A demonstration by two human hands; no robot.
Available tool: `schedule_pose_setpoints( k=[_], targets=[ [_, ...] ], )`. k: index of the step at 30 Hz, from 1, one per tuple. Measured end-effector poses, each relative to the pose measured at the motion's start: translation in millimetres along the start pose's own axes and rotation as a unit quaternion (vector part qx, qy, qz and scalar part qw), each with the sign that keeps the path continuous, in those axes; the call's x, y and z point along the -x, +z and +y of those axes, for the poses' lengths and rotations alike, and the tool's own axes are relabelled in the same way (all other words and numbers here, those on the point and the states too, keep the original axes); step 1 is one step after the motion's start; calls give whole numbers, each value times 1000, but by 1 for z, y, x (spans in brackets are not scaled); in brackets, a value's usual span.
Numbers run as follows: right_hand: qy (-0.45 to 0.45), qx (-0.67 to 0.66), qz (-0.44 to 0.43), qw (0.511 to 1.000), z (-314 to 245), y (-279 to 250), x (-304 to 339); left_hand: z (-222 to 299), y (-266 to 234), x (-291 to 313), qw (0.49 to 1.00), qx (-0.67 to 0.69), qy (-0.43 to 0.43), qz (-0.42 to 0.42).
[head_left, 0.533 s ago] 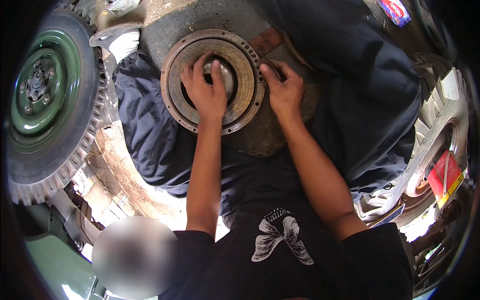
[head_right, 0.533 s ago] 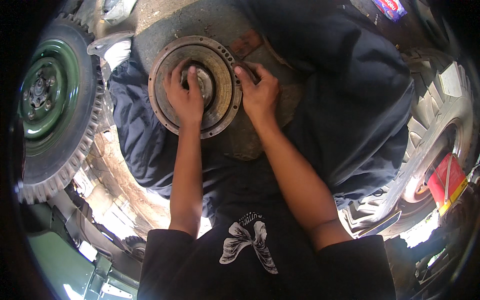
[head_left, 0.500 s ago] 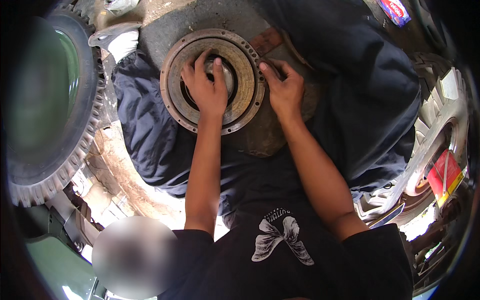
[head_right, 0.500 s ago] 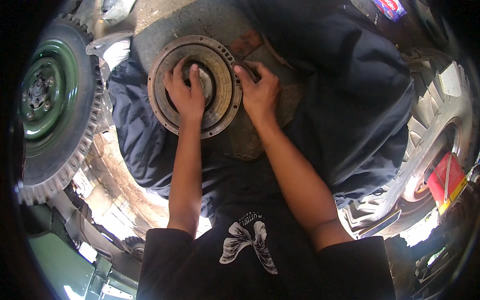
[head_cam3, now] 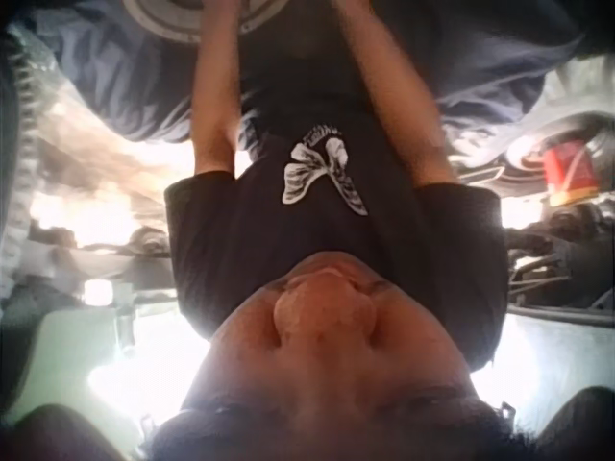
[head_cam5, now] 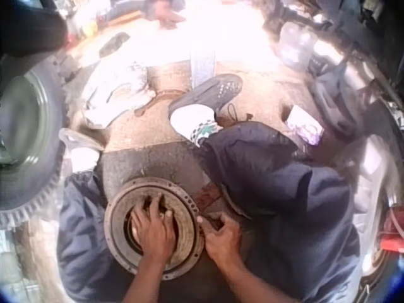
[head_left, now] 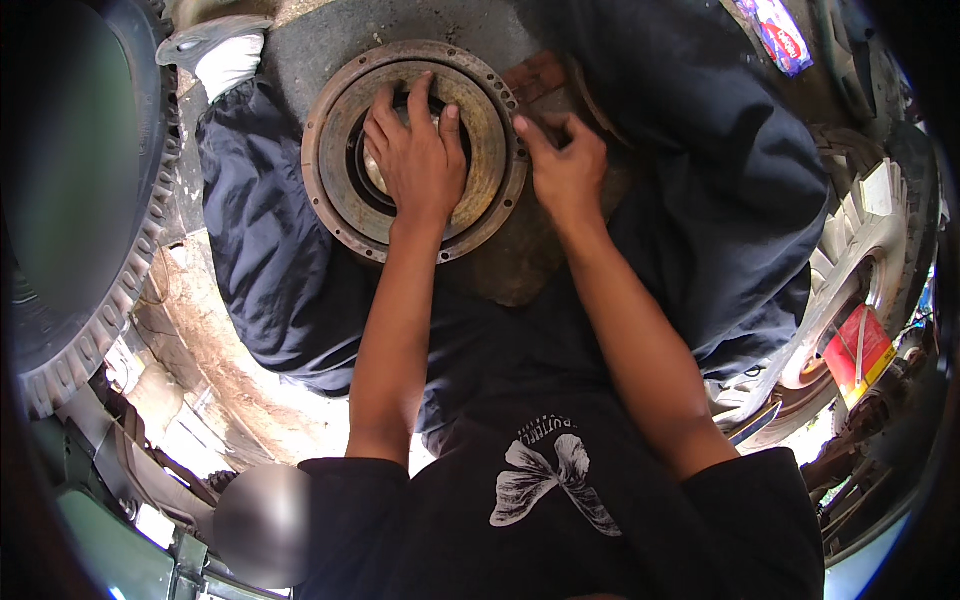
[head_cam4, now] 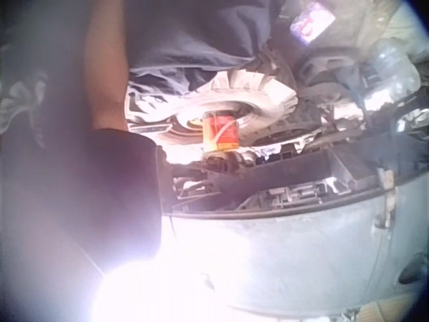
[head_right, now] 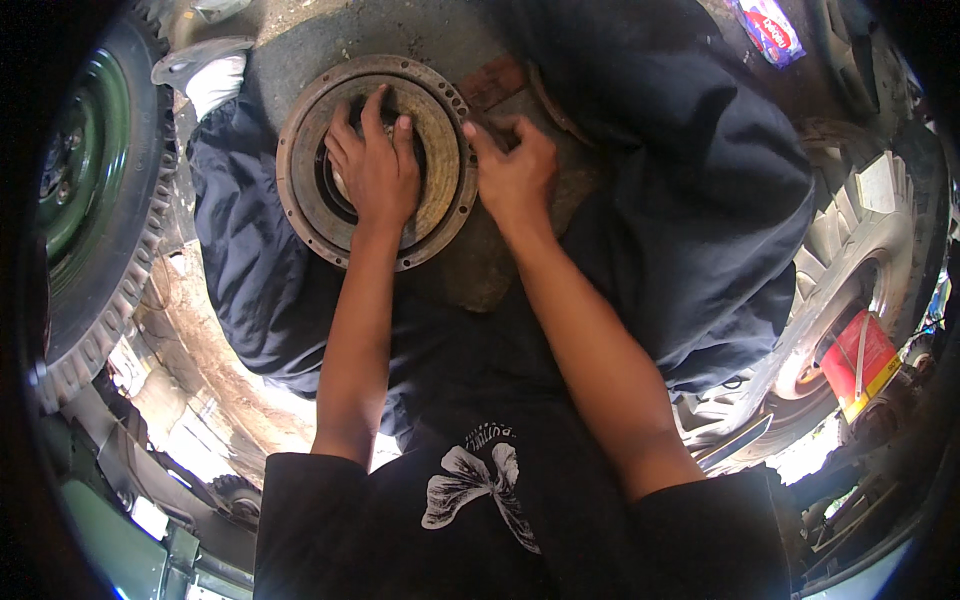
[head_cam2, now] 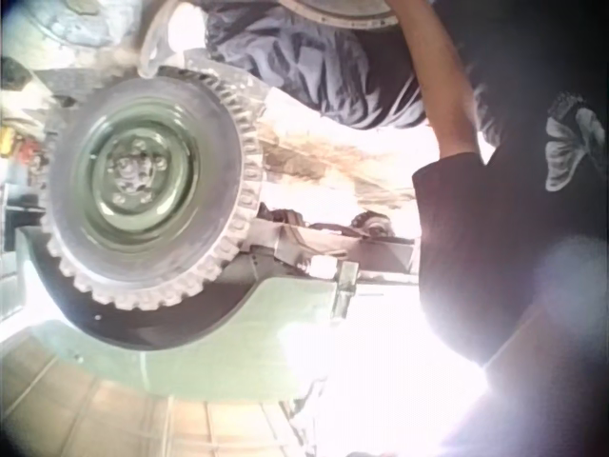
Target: The person sits on the ground and uses both hands to manipulate a circular metal mechanical part, repeatedly pressing and adjusting its inner ring. The person flips the part over to work on the other side and continues adjusting components by hand.
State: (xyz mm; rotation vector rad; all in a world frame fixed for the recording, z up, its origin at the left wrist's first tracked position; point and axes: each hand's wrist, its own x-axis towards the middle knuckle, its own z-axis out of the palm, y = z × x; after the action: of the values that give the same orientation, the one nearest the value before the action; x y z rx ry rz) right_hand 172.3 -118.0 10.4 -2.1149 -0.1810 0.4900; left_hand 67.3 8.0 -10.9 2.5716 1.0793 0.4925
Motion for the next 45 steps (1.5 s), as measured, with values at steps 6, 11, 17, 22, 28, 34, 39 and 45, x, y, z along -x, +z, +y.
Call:
schedule_pose_setpoints(
  k=[6,11,17,22,28,34,39,45],
  targets=[
    [-2,-66,1,998,-3,13,-28,2,2,1,1000,-1,25,6],
    [-41,-16,-18,999,7,2,-10,2,3,2,1000,-21,10,-1],
    [-14,-77,11,997,-6,15,-29,2,2,-2,999,-21,24,3],
    [-14,-73,0,997,11,5,2,1,5,3,999,-28,14,8],
    [6,-98,-8,995,-14,17,-25,2,4,2,1000,-9,23,11],
    [11,-97,-21,995,4,13,-19,1,5,3,1000,-17,12,15],
    [4,-139,-48,989,-12,22,-34,2,5,3,1000,-14,20,12],
    [-16,-40,-55,998,-22,24,-47,1,3,0,1000,-7,20,11]
  ],
)
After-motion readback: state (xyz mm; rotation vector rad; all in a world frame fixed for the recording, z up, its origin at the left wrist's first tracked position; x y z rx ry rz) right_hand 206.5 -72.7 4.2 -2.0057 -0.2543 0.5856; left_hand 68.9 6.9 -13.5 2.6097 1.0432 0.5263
